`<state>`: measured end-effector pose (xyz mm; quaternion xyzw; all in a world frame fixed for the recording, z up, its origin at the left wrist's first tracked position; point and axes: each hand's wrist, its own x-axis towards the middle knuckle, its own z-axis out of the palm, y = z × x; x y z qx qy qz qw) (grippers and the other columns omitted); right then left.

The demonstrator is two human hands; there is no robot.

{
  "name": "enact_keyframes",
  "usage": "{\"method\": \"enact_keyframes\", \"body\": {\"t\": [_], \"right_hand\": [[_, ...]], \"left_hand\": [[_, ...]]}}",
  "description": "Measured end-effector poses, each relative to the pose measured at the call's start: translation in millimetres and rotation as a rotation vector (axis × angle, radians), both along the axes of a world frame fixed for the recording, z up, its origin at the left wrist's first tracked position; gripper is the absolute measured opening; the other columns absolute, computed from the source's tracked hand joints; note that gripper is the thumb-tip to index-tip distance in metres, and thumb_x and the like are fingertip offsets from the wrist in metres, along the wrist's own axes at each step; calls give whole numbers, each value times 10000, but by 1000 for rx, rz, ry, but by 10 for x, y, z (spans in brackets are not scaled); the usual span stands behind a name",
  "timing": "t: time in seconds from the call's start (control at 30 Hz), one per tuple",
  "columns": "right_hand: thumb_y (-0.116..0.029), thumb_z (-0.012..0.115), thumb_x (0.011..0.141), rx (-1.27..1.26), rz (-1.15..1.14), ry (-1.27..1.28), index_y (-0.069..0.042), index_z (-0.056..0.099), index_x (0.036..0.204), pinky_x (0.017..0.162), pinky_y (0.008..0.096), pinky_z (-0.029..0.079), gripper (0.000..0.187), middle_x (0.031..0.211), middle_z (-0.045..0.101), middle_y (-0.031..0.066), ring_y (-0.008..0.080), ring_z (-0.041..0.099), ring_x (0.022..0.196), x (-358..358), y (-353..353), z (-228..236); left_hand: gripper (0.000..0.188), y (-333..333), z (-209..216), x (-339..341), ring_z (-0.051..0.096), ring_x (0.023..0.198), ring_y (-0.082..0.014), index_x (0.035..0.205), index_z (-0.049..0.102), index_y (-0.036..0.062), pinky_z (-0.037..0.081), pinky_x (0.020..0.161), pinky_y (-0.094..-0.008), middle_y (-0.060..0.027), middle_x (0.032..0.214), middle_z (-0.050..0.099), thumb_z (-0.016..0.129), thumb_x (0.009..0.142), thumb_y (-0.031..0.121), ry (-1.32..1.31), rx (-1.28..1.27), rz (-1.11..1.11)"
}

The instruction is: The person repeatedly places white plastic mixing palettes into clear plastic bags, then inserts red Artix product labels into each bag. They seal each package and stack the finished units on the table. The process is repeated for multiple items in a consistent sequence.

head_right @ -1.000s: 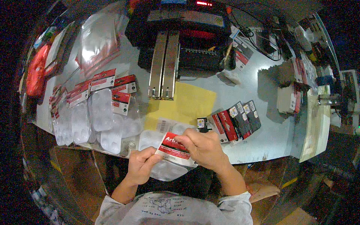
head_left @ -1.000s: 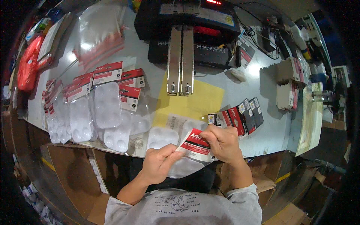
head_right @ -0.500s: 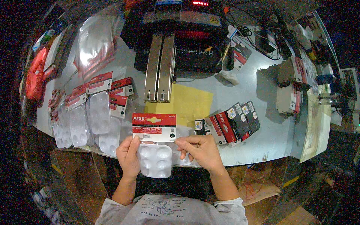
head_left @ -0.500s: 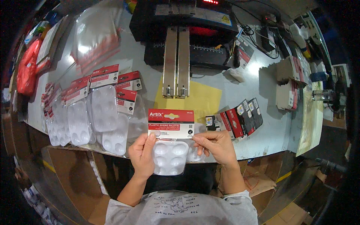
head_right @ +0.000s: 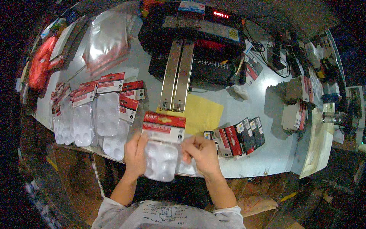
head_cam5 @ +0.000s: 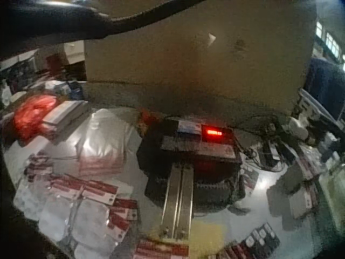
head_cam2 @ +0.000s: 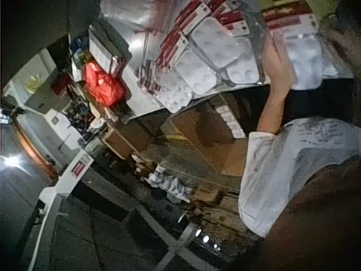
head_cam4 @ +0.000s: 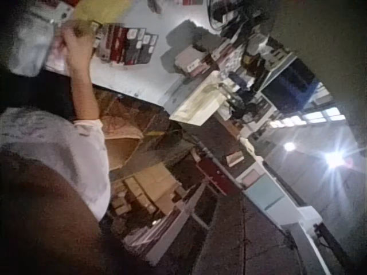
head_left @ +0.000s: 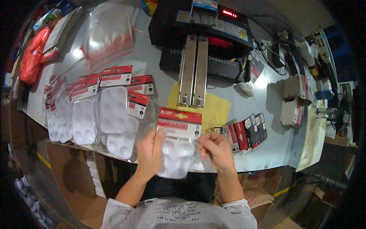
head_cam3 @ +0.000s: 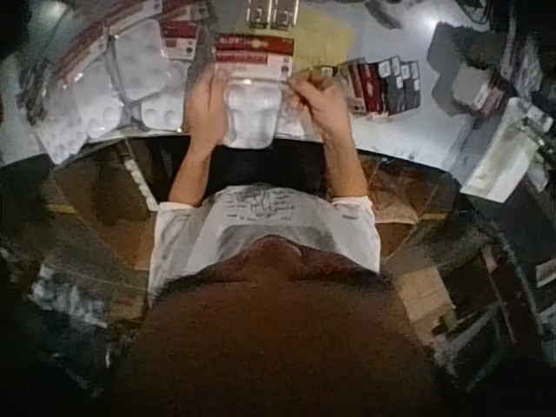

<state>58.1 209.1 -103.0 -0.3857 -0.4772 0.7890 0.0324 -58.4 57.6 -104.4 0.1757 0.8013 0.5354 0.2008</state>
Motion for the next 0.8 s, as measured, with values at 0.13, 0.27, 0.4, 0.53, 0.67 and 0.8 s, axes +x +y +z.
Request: {"method": "enact_keyframes", "body": {"t": [0.13,0.27,0.4,0.53,0.67,0.8], "right_hand": [[-118,600,831,47,-178,66,30,601,814,462,248,421,149,651,587,66,123,534,508,-337,114,-188],[-127,603,838,47,-258,109,25,603,814,467,249,420,154,642,576,57,122,525,509,-450,157,-283],[-105,601,825,30,-283,136,15,608,800,454,225,404,123,641,558,47,100,503,490,-458,142,-310],[-101,591,834,85,-279,103,14,605,802,465,232,415,120,643,566,50,107,513,502,-432,120,-287],[-105,590,839,108,-275,115,14,602,802,479,241,428,125,649,579,50,108,524,518,-389,109,-267],[-111,589,839,135,-302,167,10,606,813,481,239,431,125,662,585,54,109,530,523,-378,114,-315]], "left_hand": [[300,299,-211,-277,517,615,-312,840,529,2,404,583,-354,-174,689,562,409,935,261,91,-48,34],[285,399,-388,-357,557,653,-305,824,511,10,414,599,-348,-166,734,586,417,933,256,115,6,53],[292,418,-424,-338,556,641,-307,817,509,11,416,596,-350,-165,727,588,424,933,265,116,13,60],[307,423,-368,-309,552,629,-306,804,508,6,408,580,-354,-168,714,584,427,933,272,102,16,96],[314,383,-360,-311,563,642,-306,803,518,6,408,582,-356,-167,721,589,433,930,280,114,-50,63],[312,413,-427,-298,575,661,-299,816,538,8,412,591,-351,-165,727,592,432,927,279,79,51,43]]}}
